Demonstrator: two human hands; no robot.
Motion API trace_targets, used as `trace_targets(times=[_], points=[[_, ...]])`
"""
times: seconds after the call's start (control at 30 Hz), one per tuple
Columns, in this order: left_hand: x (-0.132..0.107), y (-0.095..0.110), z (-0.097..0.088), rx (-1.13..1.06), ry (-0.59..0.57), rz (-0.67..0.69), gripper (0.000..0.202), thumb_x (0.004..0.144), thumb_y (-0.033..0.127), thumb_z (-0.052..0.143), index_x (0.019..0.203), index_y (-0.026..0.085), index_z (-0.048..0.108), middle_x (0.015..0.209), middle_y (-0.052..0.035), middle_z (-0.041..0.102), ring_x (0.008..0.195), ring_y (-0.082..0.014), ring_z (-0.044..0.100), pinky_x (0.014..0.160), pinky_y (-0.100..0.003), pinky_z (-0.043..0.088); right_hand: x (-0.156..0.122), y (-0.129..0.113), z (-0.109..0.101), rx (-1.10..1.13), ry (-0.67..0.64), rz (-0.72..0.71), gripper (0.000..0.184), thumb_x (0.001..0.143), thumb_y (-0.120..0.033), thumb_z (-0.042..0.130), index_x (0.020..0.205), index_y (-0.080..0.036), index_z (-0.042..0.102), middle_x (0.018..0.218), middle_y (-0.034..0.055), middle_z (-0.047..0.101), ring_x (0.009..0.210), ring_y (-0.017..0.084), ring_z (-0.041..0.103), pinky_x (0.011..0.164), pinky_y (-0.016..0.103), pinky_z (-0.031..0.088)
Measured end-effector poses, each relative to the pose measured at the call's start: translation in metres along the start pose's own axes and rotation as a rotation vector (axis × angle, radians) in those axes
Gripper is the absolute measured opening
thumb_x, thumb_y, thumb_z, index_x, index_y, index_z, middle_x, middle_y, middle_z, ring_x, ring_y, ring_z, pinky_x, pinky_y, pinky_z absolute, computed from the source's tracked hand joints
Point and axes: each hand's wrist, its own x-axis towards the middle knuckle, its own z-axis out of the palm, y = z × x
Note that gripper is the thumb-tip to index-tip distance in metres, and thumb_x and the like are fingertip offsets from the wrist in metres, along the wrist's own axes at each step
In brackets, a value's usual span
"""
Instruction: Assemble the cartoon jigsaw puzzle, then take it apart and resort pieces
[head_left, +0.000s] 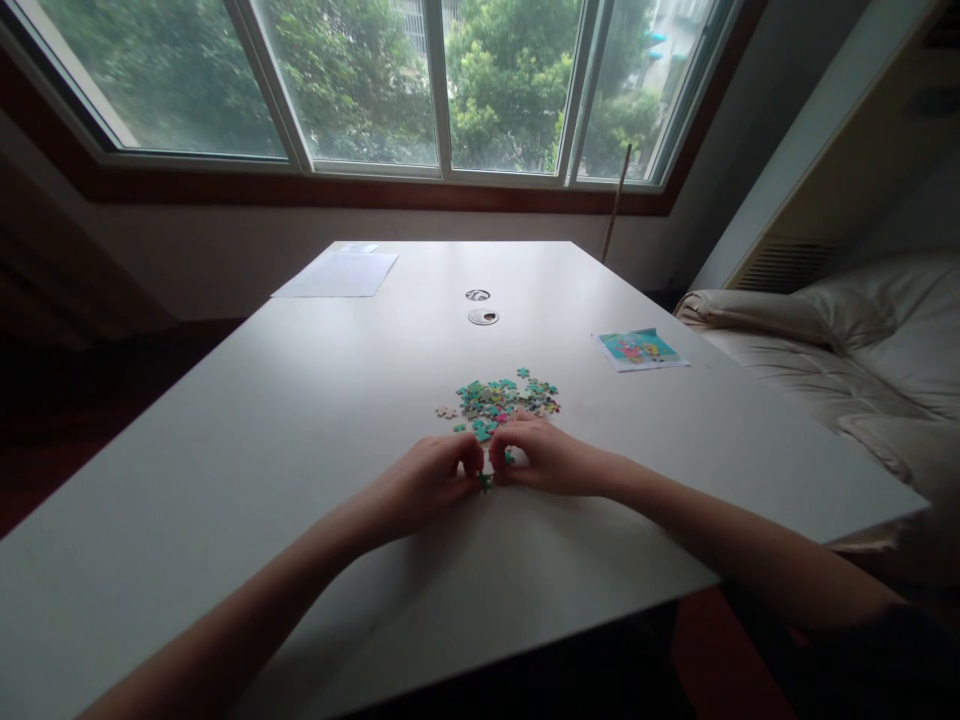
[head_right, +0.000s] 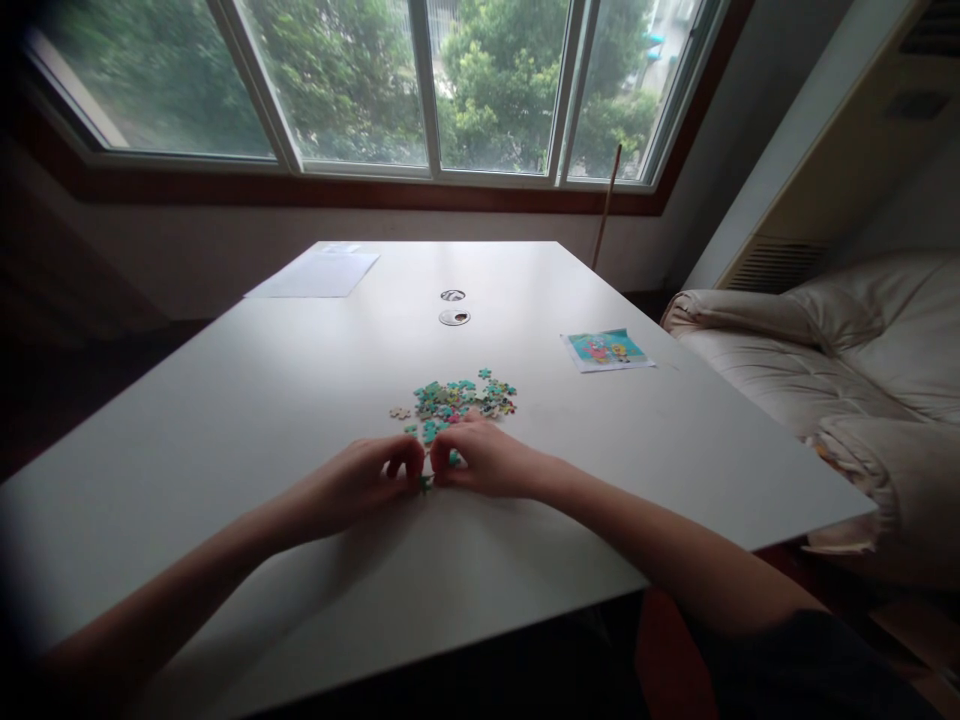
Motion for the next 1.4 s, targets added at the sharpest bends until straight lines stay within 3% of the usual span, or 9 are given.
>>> trace_targets(times=[0.13,0.23,0.3,0.37,0.47,0.67,0.87,1.13,1.4], points=[[0.002,-0.001,-0.001,-0.045,0.02,0.039,0.007,0.076,0.022,0.049,0.075,0.019,0.055,0.067,0.0012,0.056,0.062,-0.0128,0.049,0.057,-0.022,0.038,-0.002,0.003,-0.011,0.068,-0.001,0.046,0.004,0.076,-0.021,0.062,0.077,-0.018,0.061,0.076,0.0005,0.064,0.075,0.013,0.055,0.07,0.025,0.042],[0.004,-0.01,-0.008,0.04,0.114,0.059,0.011,0.079,0.026,0.05,0.081,0.02,0.058,0.081,-0.0031,0.061,0.074,-0.0172,0.054,0.069,-0.027,0.041,-0.008,0.011,-0.025,0.006,0.068,0.083,0.013,0.079,-0.028,0.06,0.087,-0.018,0.062,0.085,0.0029,0.066,0.082,0.015,0.058,0.079,0.03,0.043],[0.004,-0.02,-0.014,0.159,0.223,0.066,0.022,0.078,0.034,0.054,0.094,0.02,0.06,0.102,-0.0088,0.06,0.096,-0.0245,0.052,0.084,-0.036,0.039,-0.017,0.017,-0.032,-0.058,0.091,0.091,0.044,0.072,-0.039,0.066,0.11,-0.019,0.055,0.11,0.0088,0.06,0.104,0.021,0.053,0.091,0.037,0.039],[0.003,-0.031,-0.018,0.252,0.262,0.007,0.051,0.073,0.047,0.059,0.116,0.021,0.052,0.126,-0.0143,0.048,0.118,-0.0324,0.039,0.095,-0.044,0.03,-0.03,0.023,-0.032,-0.114,0.056,0.102,0.09,0.06,-0.05,0.072,0.134,-0.019,0.032,0.137,0.0151,0.037,0.126,0.029,0.033,0.101,0.044,0.03],[0.002,-0.044,-0.017,0.3,0.184,-0.124,0.087,0.067,0.062,0.058,0.136,0.017,0.031,0.144,-0.0183,0.025,0.131,-0.0361,0.02,0.103,-0.048,0.017,-0.048,0.033,-0.022,-0.178,-0.018,0.168,0.114,0.055,-0.06,0.07,0.143,-0.02,0.009,0.147,0.0174,0.014,0.135,0.033,0.013,0.106,0.05,0.019],[0.012,-0.04,0.003,0.404,0.127,-0.152,0.078,0.083,0.063,0.03,0.141,0.011,0.018,0.147,-0.0156,0.017,0.135,-0.0291,0.014,0.107,-0.046,0.009,-0.029,0.066,-0.013,-0.284,0.05,0.327,0.115,0.06,-0.073,0.055,0.143,-0.014,0.002,0.148,0.0215,0.004,0.135,0.037,0.005,0.107,0.053,0.013],[0.013,-0.019,0.011,0.492,0.092,-0.121,0.109,0.066,0.081,0.033,0.142,0.007,0.005,0.148,-0.0156,0.011,0.135,-0.0316,0.009,0.107,-0.048,0.013,0.025,0.089,-0.029,-0.268,-0.097,0.105,0.116,0.056,-0.071,0.061,0.143,-0.013,0.012,0.145,0.0178,0.022,0.134,0.033,0.018,0.109,0.047,0.017],[0.013,-0.021,0.011,0.463,0.138,-0.178,0.119,0.058,0.085,0.036,0.142,0.006,0.006,0.148,-0.0167,0.011,0.135,-0.0326,0.007,0.108,-0.048,0.014,0.02,0.058,-0.015,-0.23,-0.21,-0.054,0.125,0.051,-0.067,0.067,0.143,-0.011,0.003,0.148,0.018,0.01,0.136,0.031,0.009,0.111,0.044,0.011],[0.02,-0.041,-0.009,0.481,0.068,-0.042,0.116,0.06,0.083,0.04,0.142,0.006,0.008,0.146,-0.0169,0.02,0.134,-0.0316,0.016,0.107,-0.047,0.016,0.028,0.043,-0.006,-0.231,-0.176,-0.029,0.124,0.052,-0.067,0.065,0.143,-0.011,0.002,0.148,0.0197,0.009,0.136,0.033,0.007,0.109,0.047,0.01]])
